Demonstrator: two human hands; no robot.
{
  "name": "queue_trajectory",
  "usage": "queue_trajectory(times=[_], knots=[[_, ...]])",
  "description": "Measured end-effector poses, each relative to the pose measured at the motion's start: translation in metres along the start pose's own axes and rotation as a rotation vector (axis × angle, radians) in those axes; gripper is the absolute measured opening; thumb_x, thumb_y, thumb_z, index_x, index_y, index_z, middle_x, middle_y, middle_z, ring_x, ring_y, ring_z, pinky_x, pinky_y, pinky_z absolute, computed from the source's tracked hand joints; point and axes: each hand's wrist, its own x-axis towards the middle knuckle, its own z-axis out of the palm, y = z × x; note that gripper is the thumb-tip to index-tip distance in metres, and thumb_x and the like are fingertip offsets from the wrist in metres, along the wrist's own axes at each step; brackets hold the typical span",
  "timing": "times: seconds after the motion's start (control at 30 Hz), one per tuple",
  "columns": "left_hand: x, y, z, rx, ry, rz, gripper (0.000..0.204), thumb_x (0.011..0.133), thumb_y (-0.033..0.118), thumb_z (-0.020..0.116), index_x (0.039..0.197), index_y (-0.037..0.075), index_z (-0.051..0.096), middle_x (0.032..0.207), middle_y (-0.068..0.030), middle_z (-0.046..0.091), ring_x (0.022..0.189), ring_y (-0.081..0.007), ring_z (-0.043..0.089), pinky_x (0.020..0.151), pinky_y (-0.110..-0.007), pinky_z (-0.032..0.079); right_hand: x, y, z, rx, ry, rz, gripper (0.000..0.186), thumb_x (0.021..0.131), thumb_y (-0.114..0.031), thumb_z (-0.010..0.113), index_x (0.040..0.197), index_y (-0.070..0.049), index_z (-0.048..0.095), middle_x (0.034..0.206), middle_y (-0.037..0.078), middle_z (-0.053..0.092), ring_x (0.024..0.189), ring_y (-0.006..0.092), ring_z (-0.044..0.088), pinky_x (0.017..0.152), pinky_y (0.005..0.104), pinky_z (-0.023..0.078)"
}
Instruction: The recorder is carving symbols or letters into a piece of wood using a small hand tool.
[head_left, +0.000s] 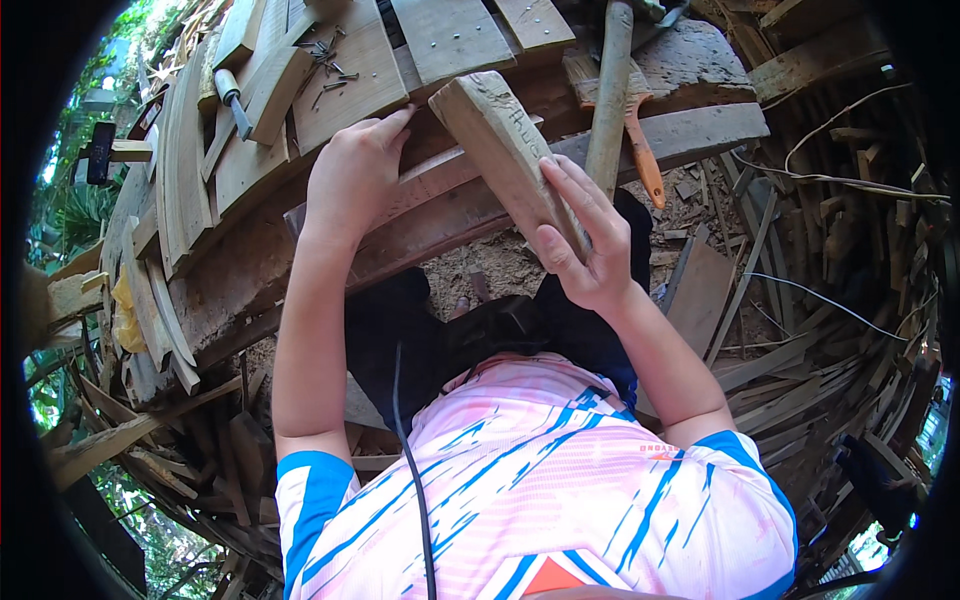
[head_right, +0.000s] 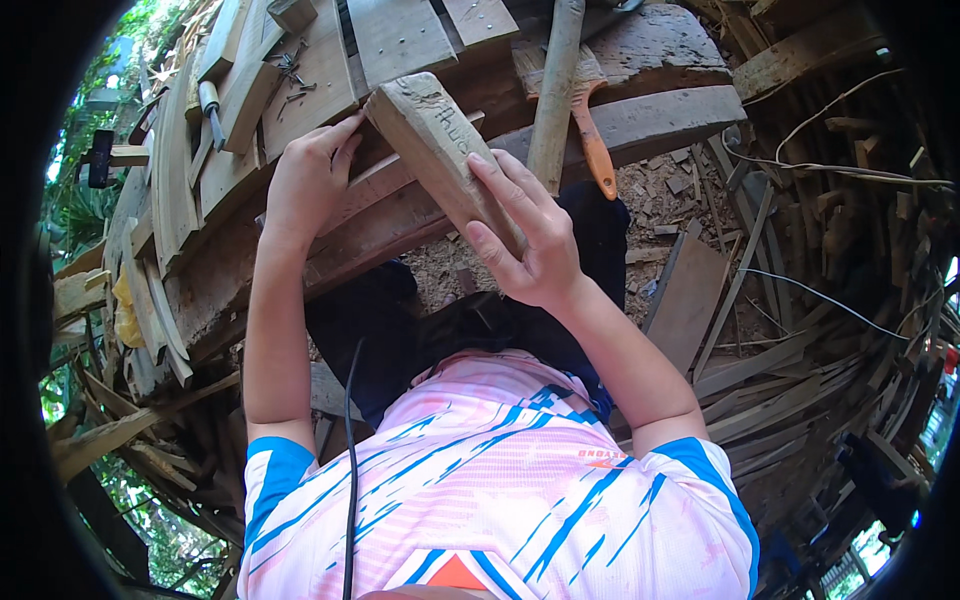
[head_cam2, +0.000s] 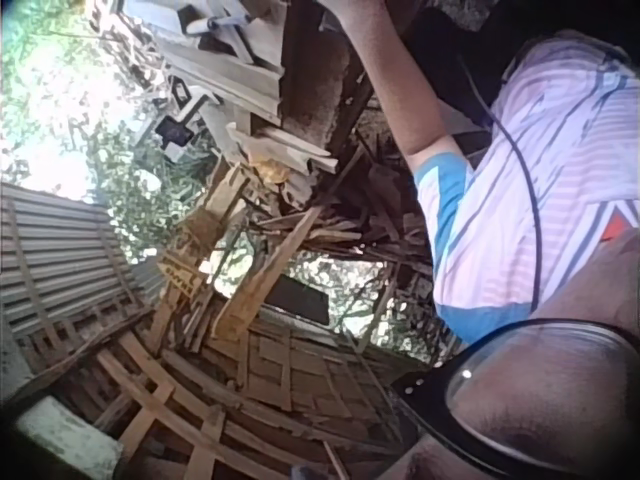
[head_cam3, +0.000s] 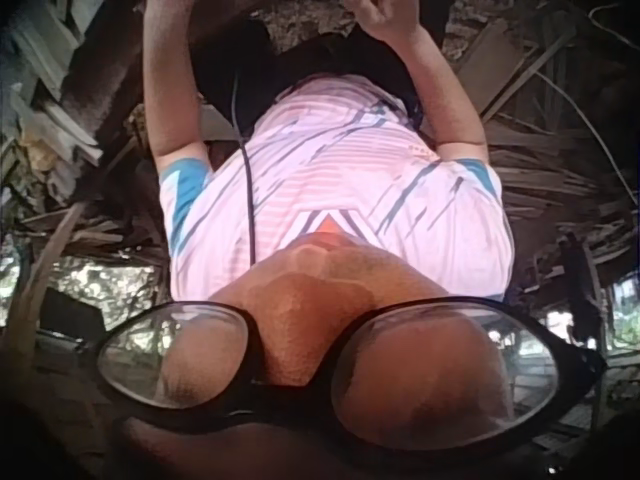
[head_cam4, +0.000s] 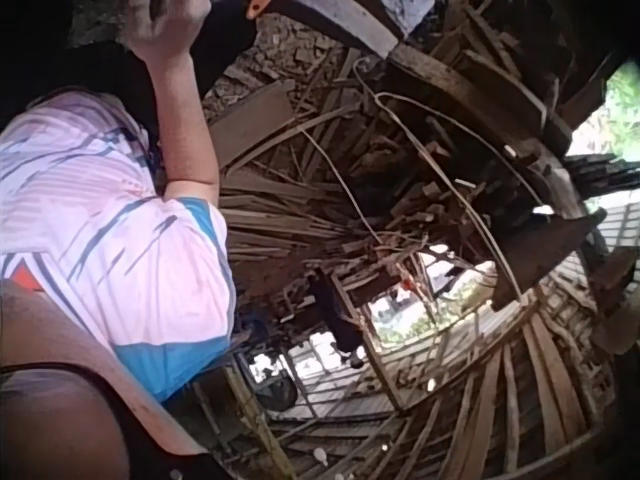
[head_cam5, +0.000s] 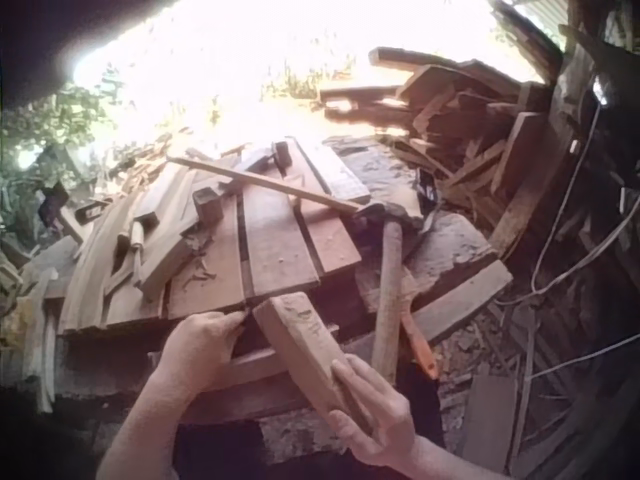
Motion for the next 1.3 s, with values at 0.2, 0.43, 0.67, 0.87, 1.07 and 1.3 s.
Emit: queue_trajectory(times=[0.2,0.43,0.67,0.87,1.07,1.3], knots=[[0.000,0.011,-0.009,0.193,-0.152,-0.106,0.026,0.106,0.024,0.061,0.125,0.015,0.077,0.104,-0.0129,0.075,0.097,-0.0374,0.072,0.085,-0.048,0.058,0.000,-0.001,0.001,0.010,0.009,0.001,0.057,0.096,-0.022,0.072,0.145,0.004,0.061,0.139,0.034,0.063,0.129,0.0489,0.064,0.108,0.0471,0.052],[0.000,0.008,-0.007,0.191,-0.154,-0.123,0.025,0.106,0.026,0.061,0.120,0.012,0.077,0.105,-0.0135,0.075,0.097,-0.0377,0.072,0.085,-0.048,0.058,0.001,0.000,0.002,-0.001,0.009,0.000,0.057,0.096,-0.022,0.072,0.146,0.003,0.061,0.139,0.034,0.063,0.127,0.0486,0.065,0.108,0.0466,0.052],[0.001,0.003,0.001,0.053,-0.125,-0.159,0.024,0.105,0.024,0.063,0.122,0.009,0.071,0.107,-0.0195,0.076,0.103,-0.0409,0.071,0.087,-0.050,0.056,0.000,0.000,0.001,-0.008,0.004,-0.003,0.057,0.096,-0.022,0.071,0.147,0.002,0.061,0.139,0.034,0.063,0.127,0.0479,0.066,0.108,0.0459,0.052],[-0.007,-0.005,0.004,-0.005,-0.002,-0.107,0.023,0.100,0.023,0.069,0.119,0.009,0.074,0.108,-0.0189,0.077,0.101,-0.0401,0.072,0.089,-0.047,0.056,0.001,0.000,0.002,-0.007,0.005,-0.005,0.057,0.096,-0.021,0.071,0.147,0.002,0.061,0.139,0.033,0.063,0.127,0.0470,0.066,0.108,0.0456,0.052],[-0.003,0.006,0.001,0.016,0.004,-0.144,0.018,0.097,0.023,0.073,0.107,0.009,0.079,0.108,-0.0153,0.078,0.099,-0.0369,0.074,0.087,-0.045,0.057,0.000,-0.001,0.001,-0.002,0.011,-0.002,0.056,0.097,-0.020,0.071,0.147,0.002,0.060,0.140,0.033,0.063,0.127,0.0463,0.066,0.108,0.0453,0.052],[-0.008,-0.001,-0.002,0.049,-0.018,-0.175,0.019,0.097,0.021,0.071,0.105,0.005,0.077,0.104,-0.0170,0.077,0.097,-0.0386,0.073,0.087,-0.046,0.057,0.001,-0.001,0.002,0.007,0.008,-0.005,0.055,0.096,-0.019,0.071,0.146,0.003,0.061,0.140,0.033,0.064,0.127,0.0466,0.066,0.108,0.0455,0.052]])
